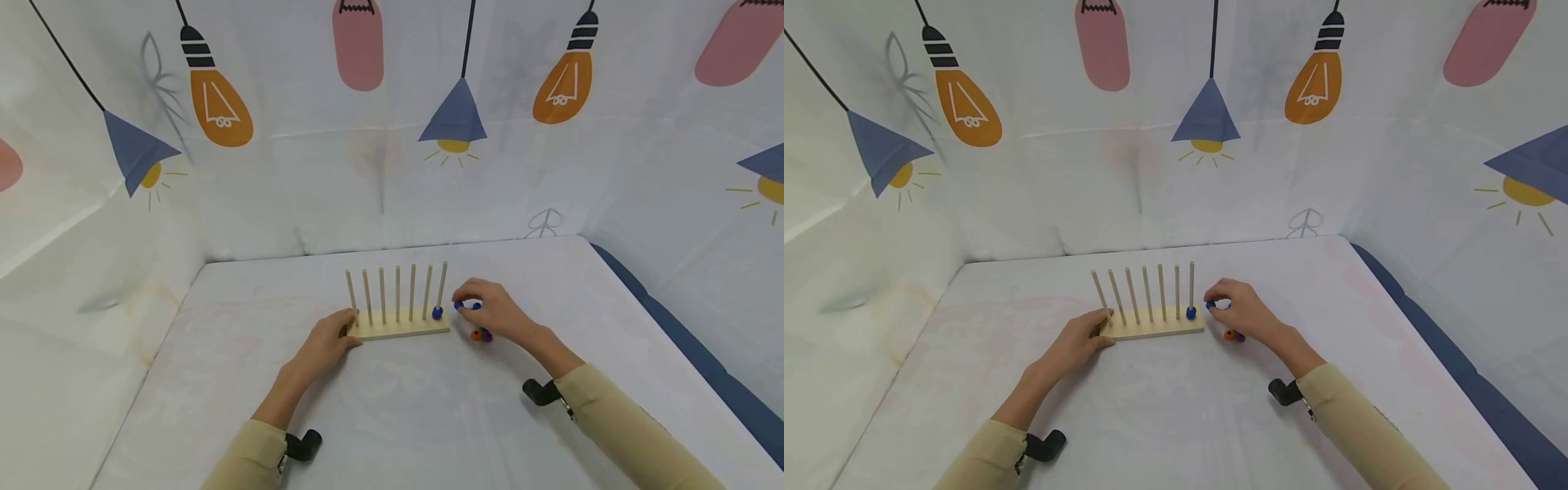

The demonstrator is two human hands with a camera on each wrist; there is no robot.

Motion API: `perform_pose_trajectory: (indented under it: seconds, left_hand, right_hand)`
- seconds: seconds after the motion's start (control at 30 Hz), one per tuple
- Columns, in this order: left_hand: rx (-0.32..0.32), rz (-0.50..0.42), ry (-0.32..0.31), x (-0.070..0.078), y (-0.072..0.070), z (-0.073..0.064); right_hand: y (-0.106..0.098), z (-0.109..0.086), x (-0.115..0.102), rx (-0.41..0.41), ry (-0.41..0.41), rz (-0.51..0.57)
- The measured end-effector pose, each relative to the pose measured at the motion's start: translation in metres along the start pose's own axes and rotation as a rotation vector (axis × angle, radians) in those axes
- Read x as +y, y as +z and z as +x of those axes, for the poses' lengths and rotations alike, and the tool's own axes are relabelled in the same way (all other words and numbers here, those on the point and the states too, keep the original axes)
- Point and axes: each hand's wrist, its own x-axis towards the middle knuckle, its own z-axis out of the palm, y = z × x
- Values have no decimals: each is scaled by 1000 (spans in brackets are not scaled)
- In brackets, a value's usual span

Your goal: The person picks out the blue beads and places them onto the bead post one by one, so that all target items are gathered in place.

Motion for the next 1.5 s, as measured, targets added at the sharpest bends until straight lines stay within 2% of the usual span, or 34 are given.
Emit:
perform_pose_trajectory:
  seconds: [0.23, 0.5, 0.83, 1.1, 1.27, 1.5]
  left_hand:
    - [2, -3, 1, -1, 1, 0]
    - [-2, 1, -5, 0, 0, 0]
    - [-8, 7, -3, 3, -1, 0]
    - [-19, -4, -15, 3, -2, -1]
    - [-19, -4, -2, 2, -1, -2]
    - [-16, 0, -2, 2, -1, -1]
  right_hand:
    - [-3, 3, -3, 17, -28, 4]
    - [-9, 7, -10, 33, -22, -33]
    - [-18, 12, -19, 74, -60, -77]
    - [-23, 17, -28, 107, -106, -73]
    - [-28, 21, -35, 126, -136, -55]
    - [-36, 24, -45, 136, -116, -33]
